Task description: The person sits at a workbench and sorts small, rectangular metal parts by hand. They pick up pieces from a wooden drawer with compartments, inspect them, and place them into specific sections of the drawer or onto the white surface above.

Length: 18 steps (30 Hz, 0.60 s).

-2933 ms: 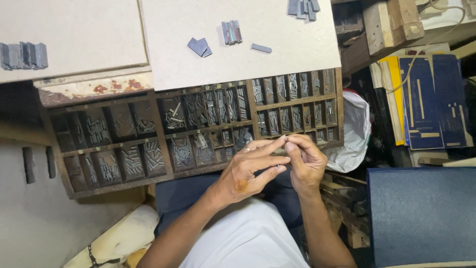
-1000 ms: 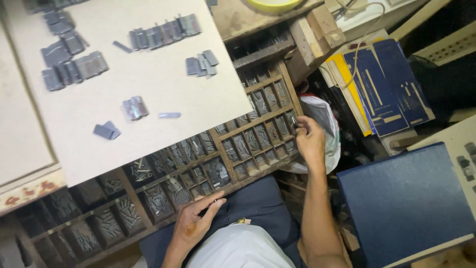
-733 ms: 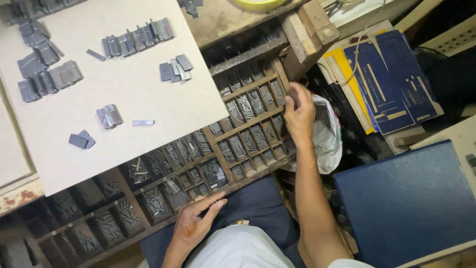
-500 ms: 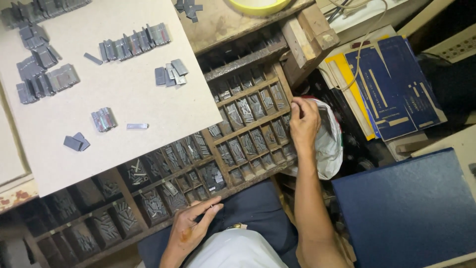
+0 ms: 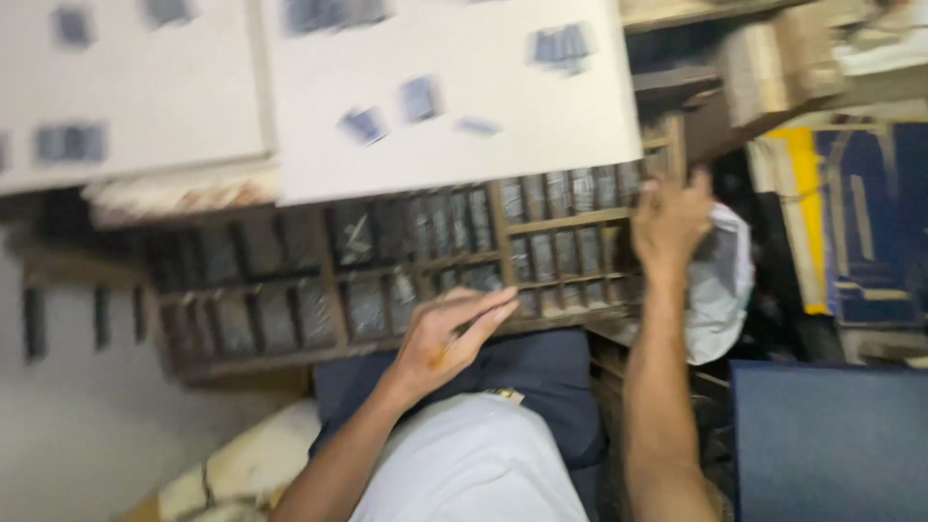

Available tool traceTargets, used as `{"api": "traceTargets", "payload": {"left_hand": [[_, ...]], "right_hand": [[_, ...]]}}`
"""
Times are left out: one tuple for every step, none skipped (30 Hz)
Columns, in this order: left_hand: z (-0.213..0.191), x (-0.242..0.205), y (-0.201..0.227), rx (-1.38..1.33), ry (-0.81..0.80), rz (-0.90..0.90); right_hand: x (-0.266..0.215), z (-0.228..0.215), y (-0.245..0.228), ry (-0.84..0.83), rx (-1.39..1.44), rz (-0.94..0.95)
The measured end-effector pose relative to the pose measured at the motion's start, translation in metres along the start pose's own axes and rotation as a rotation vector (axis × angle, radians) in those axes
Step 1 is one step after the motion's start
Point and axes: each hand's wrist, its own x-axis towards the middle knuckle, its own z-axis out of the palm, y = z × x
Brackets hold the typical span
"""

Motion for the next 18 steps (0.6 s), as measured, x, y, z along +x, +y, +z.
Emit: {"api": "traceTargets", "payload": {"left_hand": [[-0.002, 0.000, -0.001, -0.031, 0.024, 0.042], [-0.004, 0.001, -0.003, -0.060, 0.049, 0.085], [-0.009, -0.002, -0.006, -0.058, 0.070, 0.081], [-0.012, -0.003, -0.009, -0.064, 0.076, 0.084], [-0.014, -0.005, -0.012, -0.073, 0.075, 0.087], [-0.018, -0.008, -0.011, -0.075, 0.090, 0.084], [-0.021, -0.009, -0.010, -0.088, 0.098, 0.082], [-0.024, -0.009, -0.009, -0.100, 0.105, 0.080], [-0.027, -0.010, -0.010, -0.101, 0.116, 0.076], [-0.030, -0.011, -0.011, -0.089, 0.113, 0.095], [-0.033, -0.012, -0.012, -0.074, 0.107, 0.113], [-0.034, -0.015, -0.016, -0.073, 0.116, 0.110], [-0.034, -0.017, -0.019, -0.054, 0.129, 0.130], [-0.035, -0.019, -0.022, -0.036, 0.142, 0.150], [-0.035, -0.020, -0.027, -0.033, 0.150, 0.155], [-0.035, -0.022, -0.032, 0.015, 0.147, 0.185], [-0.038, -0.024, -0.036, 0.070, 0.151, 0.213], [-0.037, -0.027, -0.040, 0.080, 0.167, 0.216]], "right_hand": [[-0.002, -0.007, 0.001, 0.111, 0.071, 0.002], [-0.002, -0.014, 0.004, 0.220, 0.144, 0.005], [-0.006, -0.037, -0.017, 0.216, 0.150, -0.015], [-0.011, -0.060, -0.037, 0.203, 0.305, -0.054], [-0.018, -0.084, -0.054, 0.188, 0.456, -0.086], [-0.029, -0.101, -0.076, 0.182, 0.457, -0.100], [-0.037, -0.117, -0.099, 0.123, 0.596, -0.111], [-0.045, -0.133, -0.120, 0.062, 0.733, -0.124], [-0.054, -0.147, -0.139, 0.055, 0.734, -0.133], [-0.063, -0.160, -0.157, -0.035, 0.856, -0.108], [-0.073, -0.173, -0.175, -0.126, 0.977, -0.079], [-0.083, -0.173, -0.183, -0.132, 0.979, -0.085], [-0.091, -0.173, -0.191, -0.145, 0.997, -0.151], [-0.099, -0.174, -0.199, -0.157, 1.015, -0.216], [-0.097, -0.186, -0.210, -0.156, 1.017, -0.227], [-0.096, -0.199, -0.222, -0.107, 0.962, -0.274], [-0.094, -0.211, -0.236, -0.062, 0.914, -0.328], [-0.094, -0.211, -0.240, -0.063, 0.923, -0.345]]}}
